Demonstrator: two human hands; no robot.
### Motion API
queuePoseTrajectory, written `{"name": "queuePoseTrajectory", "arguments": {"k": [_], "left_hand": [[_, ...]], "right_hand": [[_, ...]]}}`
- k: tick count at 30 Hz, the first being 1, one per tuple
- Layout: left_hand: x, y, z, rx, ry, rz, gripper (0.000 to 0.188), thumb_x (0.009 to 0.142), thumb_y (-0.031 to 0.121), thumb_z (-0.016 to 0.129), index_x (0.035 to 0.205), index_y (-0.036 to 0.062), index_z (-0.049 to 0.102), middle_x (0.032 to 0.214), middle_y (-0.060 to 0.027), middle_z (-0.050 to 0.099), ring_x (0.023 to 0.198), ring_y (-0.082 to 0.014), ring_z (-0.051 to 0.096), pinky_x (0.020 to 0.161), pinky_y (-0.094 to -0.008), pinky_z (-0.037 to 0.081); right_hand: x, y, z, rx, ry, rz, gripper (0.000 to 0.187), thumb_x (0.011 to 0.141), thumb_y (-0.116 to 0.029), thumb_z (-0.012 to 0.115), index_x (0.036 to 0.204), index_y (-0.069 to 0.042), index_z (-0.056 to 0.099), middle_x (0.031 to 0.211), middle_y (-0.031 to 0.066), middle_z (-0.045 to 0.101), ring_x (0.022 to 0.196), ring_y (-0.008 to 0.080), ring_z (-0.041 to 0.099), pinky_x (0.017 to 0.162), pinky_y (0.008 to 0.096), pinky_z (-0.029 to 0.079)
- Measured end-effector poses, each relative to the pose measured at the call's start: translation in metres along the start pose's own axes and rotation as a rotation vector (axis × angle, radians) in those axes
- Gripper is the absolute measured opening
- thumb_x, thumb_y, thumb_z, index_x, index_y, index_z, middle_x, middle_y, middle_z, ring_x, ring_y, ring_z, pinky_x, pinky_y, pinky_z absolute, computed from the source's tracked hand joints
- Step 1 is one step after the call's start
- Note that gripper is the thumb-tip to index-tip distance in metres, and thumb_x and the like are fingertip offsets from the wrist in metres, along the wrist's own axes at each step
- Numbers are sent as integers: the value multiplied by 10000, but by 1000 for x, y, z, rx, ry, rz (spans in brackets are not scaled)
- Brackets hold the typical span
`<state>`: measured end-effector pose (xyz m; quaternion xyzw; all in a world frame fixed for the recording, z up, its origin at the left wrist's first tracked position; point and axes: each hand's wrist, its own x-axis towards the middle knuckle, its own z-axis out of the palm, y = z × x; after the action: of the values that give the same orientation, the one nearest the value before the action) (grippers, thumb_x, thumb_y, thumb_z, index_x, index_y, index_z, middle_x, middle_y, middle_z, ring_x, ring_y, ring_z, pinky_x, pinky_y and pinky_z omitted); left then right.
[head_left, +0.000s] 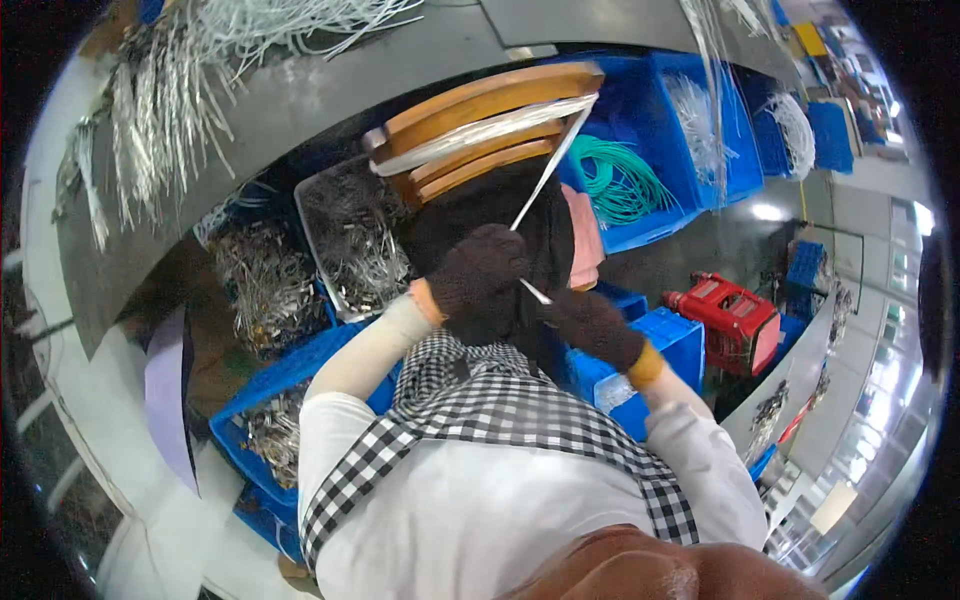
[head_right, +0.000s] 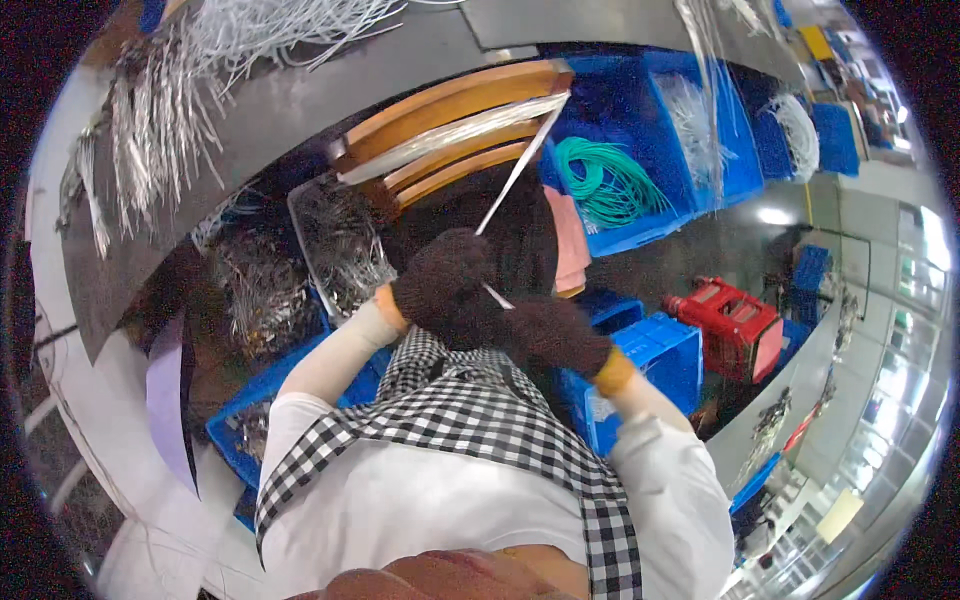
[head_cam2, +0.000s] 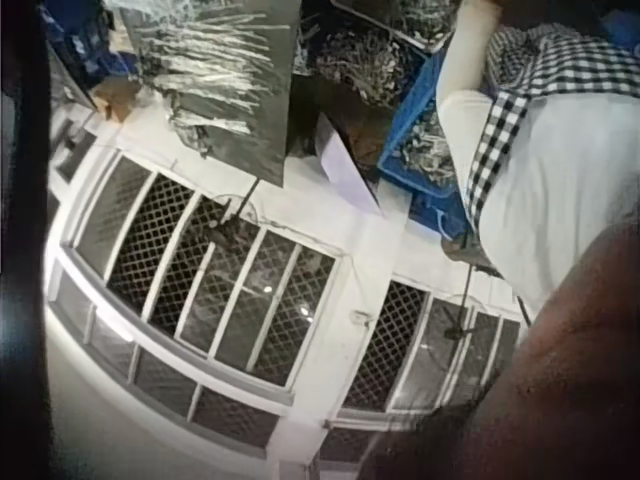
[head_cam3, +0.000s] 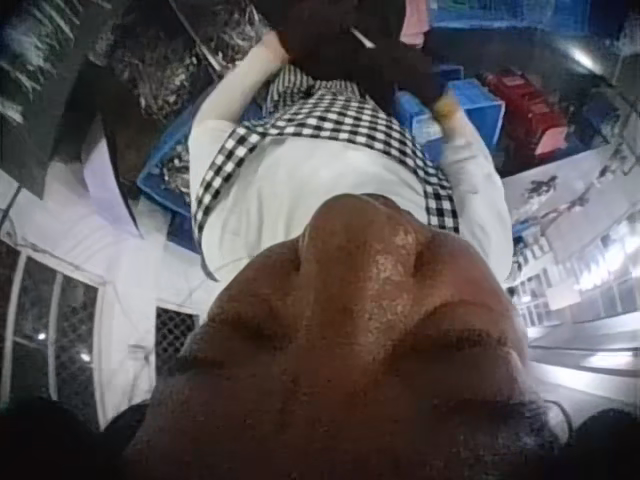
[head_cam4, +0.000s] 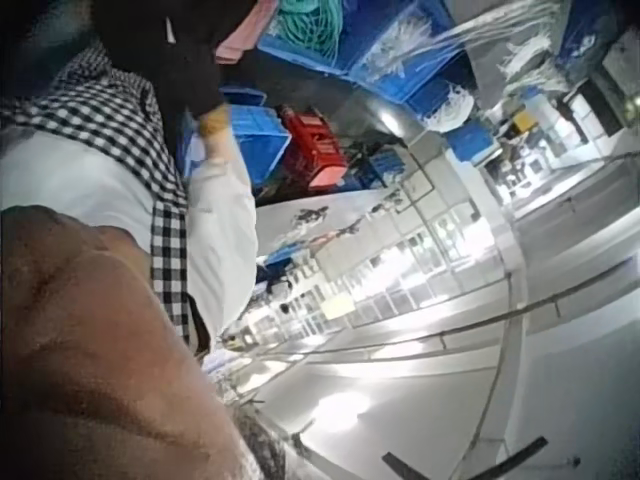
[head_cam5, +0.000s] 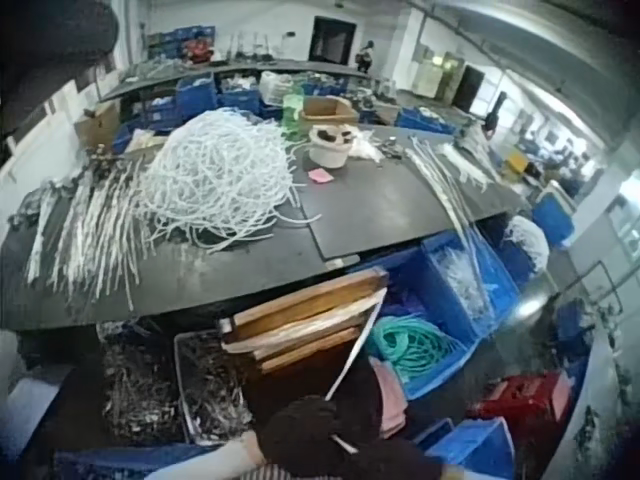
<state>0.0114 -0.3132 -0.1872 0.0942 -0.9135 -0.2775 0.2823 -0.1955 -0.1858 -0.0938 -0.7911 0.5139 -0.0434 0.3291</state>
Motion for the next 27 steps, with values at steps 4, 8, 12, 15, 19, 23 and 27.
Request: {"name": "queuePoseTrajectory", "arguments": {"k": [4, 8, 12, 15, 19, 23, 27], "left_hand": [[-69, 5, -24, -525, 527, -627, 207, 839, 120, 580, 1024, 64, 653, 1038, -141, 629, 993, -327, 598, 876, -419, 479], [-91, -25, -48, 149, 679, -925, 248, 801, 96, 627, 1046, 66, 658, 1031, -153, 654, 961, -319, 625, 881, -396, 485], [-82, -74, -85, 160, 644, -833, 317, 755, 100, 656, 1071, 72, 647, 1006, -177, 663, 918, -329, 643, 850, -390, 506], [-65, -101, -100, 202, 737, -740, 182, 869, 114, 539, 978, 44, 666, 934, -166, 666, 860, -328, 633, 790, -398, 500], [-36, -158, -111, 364, 477, -427, 235, 778, 140, 600, 978, 59, 692, 1006, -168, 672, 928, -336, 642, 826, -395, 504], [-21, -201, -94, -408, 210, -630, 293, 761, 125, 607, 1040, 77, 681, 1060, -183, 656, 986, -337, 626, 868, -371, 497], [-34, -196, -87, -732, 393, -709, 334, 767, 75, 594, 1094, 36, 648, 1127, -176, 640, 1024, -287, 618, 879, -351, 492]], "right_hand": [[3, 10, -83, 222, -45, 64, 188, 898, -157, 584, 1055, -92, 666, 966, 132, 651, 796, 281, 643, 677, 384, 512], [86, 28, -160, 344, 93, 160, 228, 880, -219, 661, 1022, -42, 676, 919, 34, 665, 785, 122, 603, 670, 289, 501], [211, 59, -212, -201, 349, -361, 212, 864, -161, 656, 1048, -58, 680, 839, 19, 651, 678, 88, 576, 602, 233, 474], [273, 95, -236, 71, 242, 66, 247, 830, -106, 637, 1071, -79, 679, 883, 59, 666, 736, 157, 621, 631, 272, 512], [268, 178, -265, -944, 271, -363, 317, 832, -159, 599, 1141, -111, 654, 997, 148, 675, 840, 324, 661, 727, 419, 524], [181, 280, -246, -891, 113, 186, 357, 776, -135, 585, 1126, -115, 655, 1003, 140, 665, 865, 303, 647, 750, 396, 530], [89, 307, -139, -515, 151, 458, 263, 902, -200, 494, 1101, -159, 660, 827, 160, 669, 714, 293, 650, 633, 425, 508]]}}
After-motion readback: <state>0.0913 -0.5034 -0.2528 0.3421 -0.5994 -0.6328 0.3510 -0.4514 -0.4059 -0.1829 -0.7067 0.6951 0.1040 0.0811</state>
